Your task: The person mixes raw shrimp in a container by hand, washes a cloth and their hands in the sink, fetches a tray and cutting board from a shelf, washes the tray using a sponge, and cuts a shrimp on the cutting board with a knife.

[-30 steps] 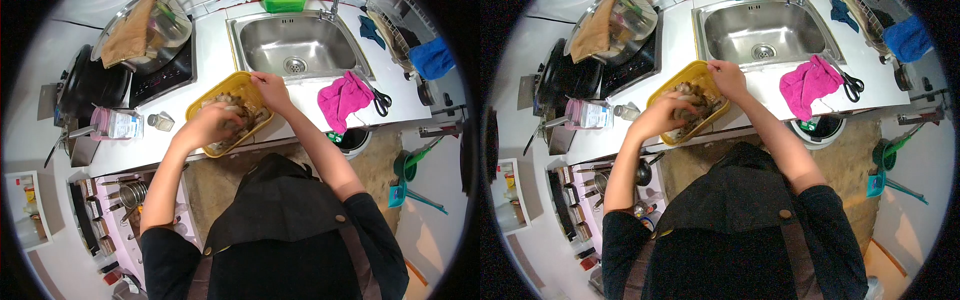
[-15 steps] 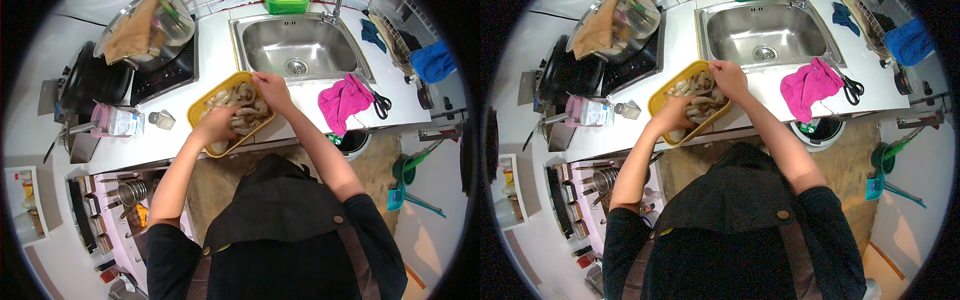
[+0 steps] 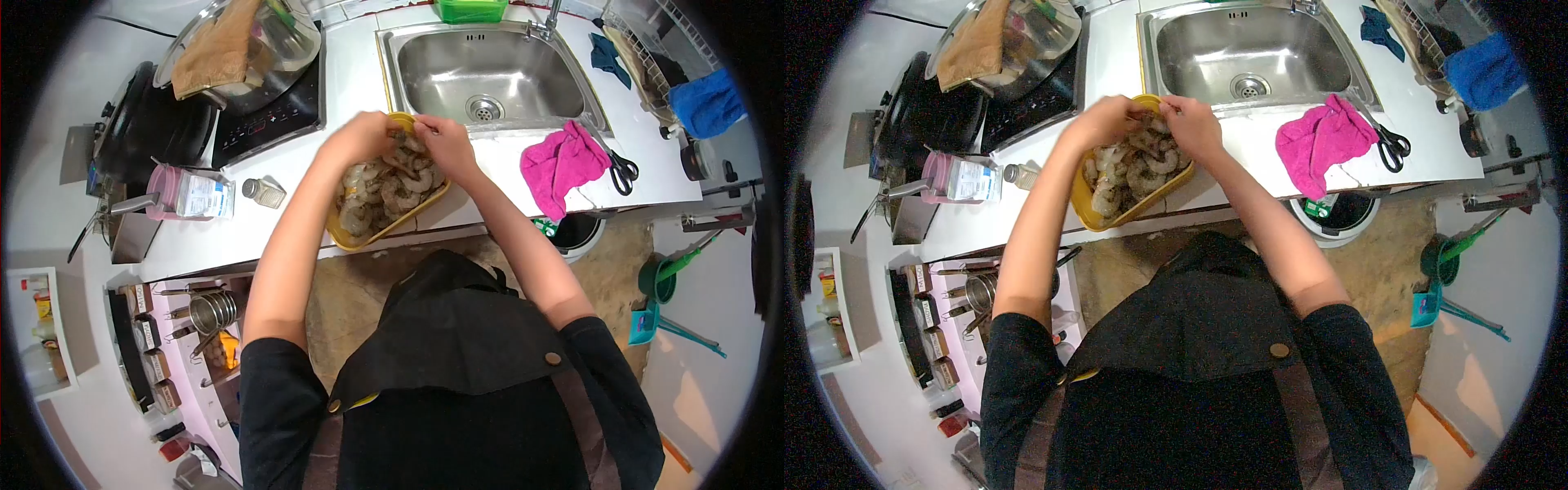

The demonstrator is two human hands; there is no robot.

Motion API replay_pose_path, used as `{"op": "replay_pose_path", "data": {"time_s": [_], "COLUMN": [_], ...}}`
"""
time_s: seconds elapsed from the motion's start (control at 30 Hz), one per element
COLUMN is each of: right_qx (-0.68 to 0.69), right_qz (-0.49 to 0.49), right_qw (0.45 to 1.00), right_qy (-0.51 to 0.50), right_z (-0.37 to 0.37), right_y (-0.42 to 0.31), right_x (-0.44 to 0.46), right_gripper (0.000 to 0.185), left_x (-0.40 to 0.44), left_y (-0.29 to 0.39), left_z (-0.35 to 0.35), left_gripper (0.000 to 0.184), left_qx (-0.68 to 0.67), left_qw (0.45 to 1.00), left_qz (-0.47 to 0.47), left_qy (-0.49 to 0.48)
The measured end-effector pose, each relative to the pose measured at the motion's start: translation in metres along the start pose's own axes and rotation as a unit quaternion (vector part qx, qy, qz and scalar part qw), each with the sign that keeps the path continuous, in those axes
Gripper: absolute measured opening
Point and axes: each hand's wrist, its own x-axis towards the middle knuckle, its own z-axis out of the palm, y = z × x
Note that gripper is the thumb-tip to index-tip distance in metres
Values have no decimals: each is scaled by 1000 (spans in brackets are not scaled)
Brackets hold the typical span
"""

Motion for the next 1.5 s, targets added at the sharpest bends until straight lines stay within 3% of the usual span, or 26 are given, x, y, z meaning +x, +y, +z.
{"op": "replay_pose_path", "data": {"time_s": [0.07, 0.1, 0.2, 0.23, 0.33, 0.47, 0.6, 0.8, 0.93, 1.13, 1.27, 1.3, 1.4, 1.5], "right_qx": [3, 6, 4, 5, 20, 45, 38, 31, 25, 28, 40, 42, 52, 20], "right_qz": [4, 7, -15, -16, -14, 2, 4, -2, -7, 11, 13, 18, 28, 7], "right_qw": [1000, 1000, 1000, 1000, 999, 999, 999, 998, 999, 999, 999, 999, 998, 999], "right_qy": [3, 4, 26, 26, 28, 31, 29, 47, 31, 24, 22, 21, 26, 37], "right_z": [0, 1, 0, 0, 0, 4, 3, 7, 4, 1, 2, 3, 4, 2], "right_y": [1, 1, 0, 0, 0, 5, 2, 5, 4, -1, 3, 3, 2, -1], "right_x": [1, 1, -1, -2, 0, 0, -1, 1, 2, -1, -1, -1, -2, -2], "right_gripper": [28, 28, 28, 28, 27, 27, 26, 26, 26, 26, 26, 26, 26, 26], "left_x": [27, 21, -1, -9, -51, -107, -107, -57, -60, -69, -63, -61, -32, 5], "left_y": [-8, 11, 29, 32, 23, 0, -6, 30, 3, 8, 23, 29, 34, 5], "left_z": [38, 36, 41, 41, 27, 18, 24, 60, 63, 14, -7, -18, -30, 13], "left_gripper": [32, 36, 37, 31, 29, 35, 43, 48, 52, 31, 43, 46, 42, 34], "left_qx": [39, 16, 27, -9, 11, -28, -83, 116, -8, -37, -96, -101, 32, 50], "left_qw": [999, 999, 993, 992, 982, 993, 996, 989, 995, 997, 981, 987, 999, 997], "left_qz": [23, 4, 83, 76, 186, 107, 2, 46, 65, -33, 159, 127, -12, 64], "left_qy": [1, -38, -76, -100, -16, 31, 28, 83, 71, 55, 60, 12, -1, -16]}}
